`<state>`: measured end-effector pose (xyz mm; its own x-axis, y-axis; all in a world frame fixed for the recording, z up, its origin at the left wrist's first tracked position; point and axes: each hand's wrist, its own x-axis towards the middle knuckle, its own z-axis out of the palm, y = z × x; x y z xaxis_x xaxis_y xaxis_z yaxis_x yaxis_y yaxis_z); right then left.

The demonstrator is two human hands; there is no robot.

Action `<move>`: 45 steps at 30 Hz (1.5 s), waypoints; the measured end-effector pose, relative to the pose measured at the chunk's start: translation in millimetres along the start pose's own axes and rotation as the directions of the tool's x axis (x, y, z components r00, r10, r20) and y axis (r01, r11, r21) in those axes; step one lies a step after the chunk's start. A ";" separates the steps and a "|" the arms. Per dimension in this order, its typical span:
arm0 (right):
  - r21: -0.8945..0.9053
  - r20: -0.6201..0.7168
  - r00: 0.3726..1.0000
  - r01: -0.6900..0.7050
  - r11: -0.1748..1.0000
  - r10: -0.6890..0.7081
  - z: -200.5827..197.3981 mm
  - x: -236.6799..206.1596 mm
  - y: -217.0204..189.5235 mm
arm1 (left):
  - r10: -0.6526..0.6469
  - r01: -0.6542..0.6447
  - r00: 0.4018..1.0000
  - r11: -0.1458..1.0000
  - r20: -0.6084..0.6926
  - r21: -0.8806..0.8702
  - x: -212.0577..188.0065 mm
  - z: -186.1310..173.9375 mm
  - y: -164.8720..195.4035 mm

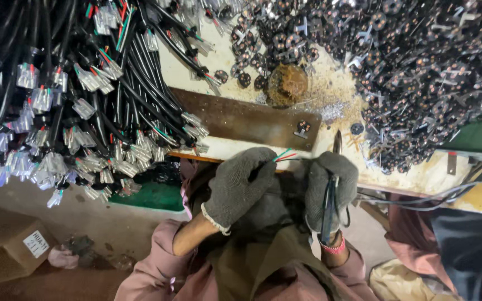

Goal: The person solders wire ends into clear plastic connectors at a workbench. They hold a wire in one gloved hand, apply a soldering iron to the connector with the other hand, and place finished connectors aside while taking new wires from the bundles on the bench.

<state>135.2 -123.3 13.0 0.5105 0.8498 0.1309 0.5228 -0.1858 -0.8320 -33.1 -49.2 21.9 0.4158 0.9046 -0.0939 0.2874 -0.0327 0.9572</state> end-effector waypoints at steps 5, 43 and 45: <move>-0.011 0.073 0.996 -0.046 0.999 0.046 -6.9 -2.3 -7.3 | 0.067 -0.068 0.997 0.998 0.045 0.014 -0.1 -3.4 5.5; 0.292 0.087 0.971 -0.237 0.927 0.221 -3.2 -9.0 -10.0 | -0.267 0.314 0.947 0.883 0.177 -0.349 -6.0 15.9 0.6; 0.248 0.042 0.984 -0.180 0.952 0.175 0.0 -12.7 -6.2 | -0.265 0.312 0.948 0.885 0.175 -0.346 -5.4 17.8 1.4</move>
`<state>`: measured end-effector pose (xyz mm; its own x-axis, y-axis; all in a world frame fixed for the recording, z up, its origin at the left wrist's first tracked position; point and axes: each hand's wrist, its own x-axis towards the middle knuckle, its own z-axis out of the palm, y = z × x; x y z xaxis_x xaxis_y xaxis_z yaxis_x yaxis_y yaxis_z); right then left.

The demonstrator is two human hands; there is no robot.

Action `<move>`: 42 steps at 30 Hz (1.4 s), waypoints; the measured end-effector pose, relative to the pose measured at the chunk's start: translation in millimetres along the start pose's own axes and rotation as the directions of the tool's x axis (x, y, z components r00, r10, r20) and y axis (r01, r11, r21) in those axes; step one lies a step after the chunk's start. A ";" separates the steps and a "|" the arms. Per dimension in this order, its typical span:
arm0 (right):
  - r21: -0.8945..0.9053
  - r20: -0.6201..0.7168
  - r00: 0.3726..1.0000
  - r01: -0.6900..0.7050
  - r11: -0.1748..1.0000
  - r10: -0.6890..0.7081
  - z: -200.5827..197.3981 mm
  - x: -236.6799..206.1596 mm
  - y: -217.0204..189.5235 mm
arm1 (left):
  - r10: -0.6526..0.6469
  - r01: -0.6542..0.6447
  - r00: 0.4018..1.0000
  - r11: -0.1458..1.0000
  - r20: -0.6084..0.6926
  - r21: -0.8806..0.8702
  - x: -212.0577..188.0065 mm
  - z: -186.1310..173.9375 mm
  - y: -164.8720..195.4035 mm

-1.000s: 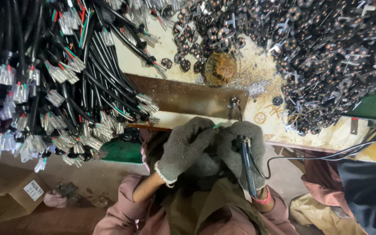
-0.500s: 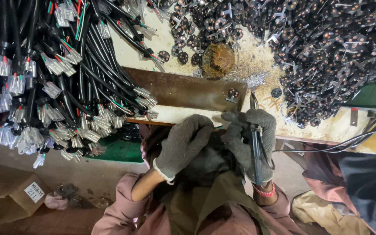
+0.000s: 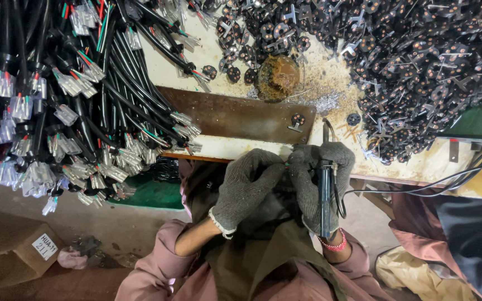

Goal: The person solders wire ends into clear plastic connectors at a workbench. They hold a wire in one gloved hand, apply a soldering iron to the connector with the other hand, and place finished connectors aside while taking new wires from the bundles on the bench.

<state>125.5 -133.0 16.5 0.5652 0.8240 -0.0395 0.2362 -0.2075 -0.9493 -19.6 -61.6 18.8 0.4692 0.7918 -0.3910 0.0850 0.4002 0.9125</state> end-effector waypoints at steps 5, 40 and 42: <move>-0.125 -0.067 0.994 0.072 0.990 -0.081 -0.8 0.9 9.5 | 0.064 -0.060 0.998 0.987 -0.022 0.149 6.5 -4.5 15.2; 0.250 0.145 0.979 0.105 0.963 -0.144 -13.3 31.3 -3.1 | 0.322 -0.361 0.929 0.686 0.181 0.632 64.7 -27.8 22.8; -0.048 0.164 0.966 0.212 0.976 -0.202 -28.3 24.5 15.4 | 0.339 -0.364 0.926 0.675 0.168 0.641 64.8 -26.4 22.9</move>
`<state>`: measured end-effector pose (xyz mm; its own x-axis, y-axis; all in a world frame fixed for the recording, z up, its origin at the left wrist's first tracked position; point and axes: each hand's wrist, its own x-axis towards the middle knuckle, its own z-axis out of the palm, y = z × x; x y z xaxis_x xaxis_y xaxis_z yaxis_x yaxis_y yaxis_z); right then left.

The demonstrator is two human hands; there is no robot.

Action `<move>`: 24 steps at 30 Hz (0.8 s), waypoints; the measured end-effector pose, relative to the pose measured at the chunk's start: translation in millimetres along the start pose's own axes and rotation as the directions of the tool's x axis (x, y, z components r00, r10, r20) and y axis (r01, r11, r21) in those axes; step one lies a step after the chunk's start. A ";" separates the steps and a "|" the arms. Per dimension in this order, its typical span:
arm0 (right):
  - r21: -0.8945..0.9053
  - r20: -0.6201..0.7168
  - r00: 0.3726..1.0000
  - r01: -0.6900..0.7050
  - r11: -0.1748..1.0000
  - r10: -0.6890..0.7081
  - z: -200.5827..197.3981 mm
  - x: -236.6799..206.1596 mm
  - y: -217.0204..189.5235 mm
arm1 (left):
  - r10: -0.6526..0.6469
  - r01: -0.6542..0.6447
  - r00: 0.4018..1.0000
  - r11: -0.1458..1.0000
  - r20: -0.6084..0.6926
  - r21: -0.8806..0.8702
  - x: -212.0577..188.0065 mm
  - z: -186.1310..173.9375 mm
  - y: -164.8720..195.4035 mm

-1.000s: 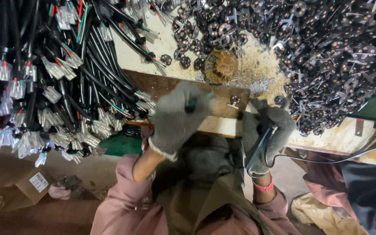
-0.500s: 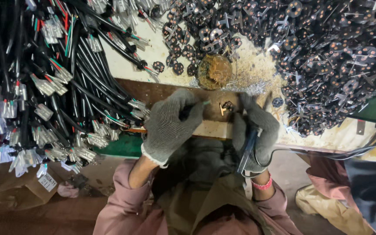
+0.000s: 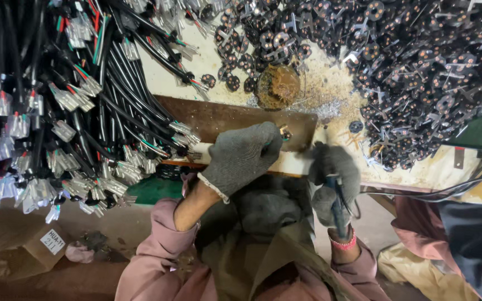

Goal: The person solders wire ends into clear plastic connectors at a workbench. They hold a wire in one gloved hand, apply a soldering iron to the connector with the other hand, and place finished connectors aside while taking new wires from the bundles on the bench.

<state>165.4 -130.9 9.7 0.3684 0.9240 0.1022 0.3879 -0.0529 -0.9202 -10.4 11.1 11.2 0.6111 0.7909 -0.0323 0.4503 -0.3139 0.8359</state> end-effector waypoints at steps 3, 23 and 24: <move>-0.382 0.070 0.994 0.108 0.918 -0.088 -10.6 -26.2 26.2 | 0.022 -0.023 1.000 0.999 -0.009 -0.043 -1.9 1.3 -0.6; -0.251 0.154 0.953 0.293 0.923 -0.260 5.1 15.3 -8.6 | 0.101 -0.098 0.995 0.990 -0.026 0.105 -4.8 11.9 -1.9; -0.270 0.166 0.953 0.291 0.918 -0.254 3.8 14.9 -8.4 | 0.086 -0.085 0.996 0.991 0.001 0.108 -5.1 12.1 -1.6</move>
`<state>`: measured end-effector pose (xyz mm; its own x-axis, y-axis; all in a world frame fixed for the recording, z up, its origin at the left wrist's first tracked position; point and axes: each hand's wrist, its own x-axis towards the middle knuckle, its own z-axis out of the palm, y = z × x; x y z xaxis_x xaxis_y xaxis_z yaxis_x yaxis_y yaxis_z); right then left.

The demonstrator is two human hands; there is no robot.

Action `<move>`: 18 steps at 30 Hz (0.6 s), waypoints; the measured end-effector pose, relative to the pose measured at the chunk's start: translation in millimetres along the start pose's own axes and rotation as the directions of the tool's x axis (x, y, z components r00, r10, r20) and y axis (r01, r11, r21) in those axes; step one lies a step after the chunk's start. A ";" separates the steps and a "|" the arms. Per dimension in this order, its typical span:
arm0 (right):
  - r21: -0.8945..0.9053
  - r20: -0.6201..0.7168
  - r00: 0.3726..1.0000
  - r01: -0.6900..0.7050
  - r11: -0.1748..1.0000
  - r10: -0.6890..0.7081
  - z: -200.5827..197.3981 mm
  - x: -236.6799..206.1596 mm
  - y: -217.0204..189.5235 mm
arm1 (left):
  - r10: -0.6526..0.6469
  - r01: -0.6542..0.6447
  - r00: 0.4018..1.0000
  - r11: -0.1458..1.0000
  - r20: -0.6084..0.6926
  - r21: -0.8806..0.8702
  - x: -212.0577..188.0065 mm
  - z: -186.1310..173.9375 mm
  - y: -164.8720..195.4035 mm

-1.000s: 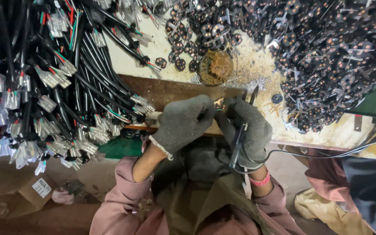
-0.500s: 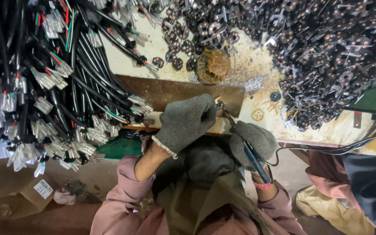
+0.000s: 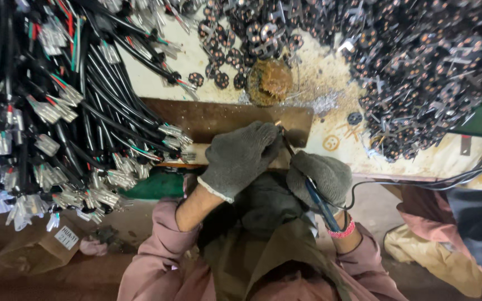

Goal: The person solders wire ends into clear plastic connectors at a workbench. They hold a wire in one gloved hand, apply a soldering iron to the connector with the other hand, and place finished connectors aside while taking new wires from the bundles on the bench.

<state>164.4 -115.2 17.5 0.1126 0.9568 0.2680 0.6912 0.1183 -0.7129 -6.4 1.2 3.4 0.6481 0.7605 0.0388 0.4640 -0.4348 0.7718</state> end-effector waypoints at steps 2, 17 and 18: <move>-0.028 0.008 1.000 -0.012 1.000 0.012 -0.4 -2.8 0.2 | -0.023 0.022 0.998 1.000 0.052 0.007 -0.9 0.0 0.4; -0.027 0.010 0.996 -0.093 0.995 0.093 0.1 -10.8 4.8 | -0.028 0.026 0.999 0.999 0.030 0.039 -1.7 4.3 -1.4; -0.027 0.014 0.996 -0.092 0.995 0.093 -0.4 -10.5 4.6 | -0.020 0.019 1.000 0.999 0.022 0.035 -1.5 5.2 -1.8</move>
<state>166.7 -124.8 11.7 0.1661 0.9673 0.1918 0.6972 0.0223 -0.7165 -5.1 -1.6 -1.3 0.6515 0.7586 0.0095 0.4972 -0.4364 0.7499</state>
